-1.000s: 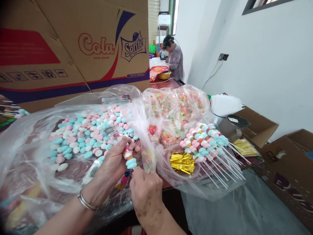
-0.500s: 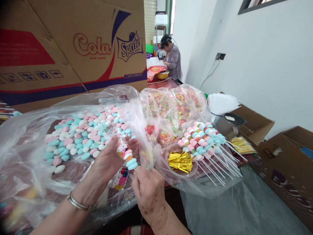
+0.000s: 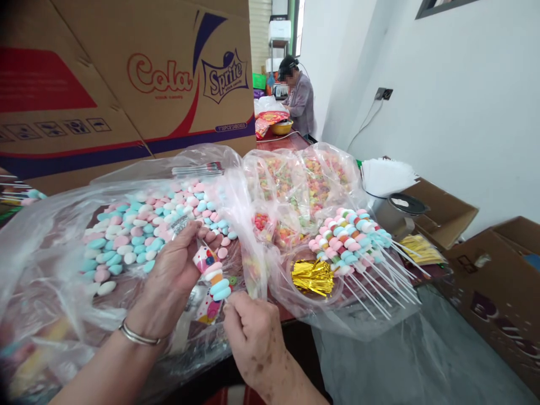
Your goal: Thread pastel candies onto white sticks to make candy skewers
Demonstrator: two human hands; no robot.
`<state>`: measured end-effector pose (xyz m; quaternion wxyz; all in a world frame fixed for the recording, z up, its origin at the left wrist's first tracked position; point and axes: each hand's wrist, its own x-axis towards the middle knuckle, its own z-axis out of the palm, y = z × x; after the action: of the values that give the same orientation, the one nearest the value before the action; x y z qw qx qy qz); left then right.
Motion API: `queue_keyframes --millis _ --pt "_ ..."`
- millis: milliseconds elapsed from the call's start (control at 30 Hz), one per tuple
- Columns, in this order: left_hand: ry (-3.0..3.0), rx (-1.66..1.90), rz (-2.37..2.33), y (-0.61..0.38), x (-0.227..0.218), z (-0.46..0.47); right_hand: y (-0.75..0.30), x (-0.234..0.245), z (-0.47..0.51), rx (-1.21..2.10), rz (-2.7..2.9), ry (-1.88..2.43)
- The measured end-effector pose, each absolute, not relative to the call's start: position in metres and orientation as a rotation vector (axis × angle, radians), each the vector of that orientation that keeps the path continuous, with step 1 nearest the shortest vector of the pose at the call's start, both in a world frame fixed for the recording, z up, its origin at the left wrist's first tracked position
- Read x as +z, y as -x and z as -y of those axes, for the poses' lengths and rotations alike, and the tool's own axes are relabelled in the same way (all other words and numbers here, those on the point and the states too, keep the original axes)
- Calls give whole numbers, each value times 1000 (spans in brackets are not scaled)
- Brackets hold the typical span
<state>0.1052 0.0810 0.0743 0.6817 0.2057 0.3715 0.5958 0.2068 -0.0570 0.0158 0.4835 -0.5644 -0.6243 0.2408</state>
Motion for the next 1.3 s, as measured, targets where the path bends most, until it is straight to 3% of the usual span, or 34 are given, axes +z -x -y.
queue_keyframes --millis 100,267,467,533,700,800,867,1033,1100,1200,1300 --pt "-441 1348 -850 -104 76 -81 -206 18 59 932 1362 1334" --pt "-430 1340 -844 -105 76 -80 -203 25 57 1238 1127 1215" --pt "-509 1258 -858 -109 72 -70 -201 22 52 1278 1039 1187" --pt "-553 1238 -860 -110 72 -67 -202 16 51 1096 1173 1260" --pt "-546 1287 -891 -113 70 -66 -207 3 46 -70 1560 1399" --pt "-528 1277 -908 -114 68 -68 -208 2 46 -246 1609 1376" --pt "-497 1271 -880 -114 67 -70 -208 6 48 -79 1607 1361" --pt "-425 1220 -803 -116 66 -70 -202 18 54 1015 1224 1292" --pt "-430 1193 -777 -118 67 -67 -200 19 53 1269 1012 1185" --pt "-482 1162 -763 -122 67 -62 -198 15 50 1282 899 1137" --pt "-502 1152 -817 -126 69 -57 -200 8 48 756 1177 1338"
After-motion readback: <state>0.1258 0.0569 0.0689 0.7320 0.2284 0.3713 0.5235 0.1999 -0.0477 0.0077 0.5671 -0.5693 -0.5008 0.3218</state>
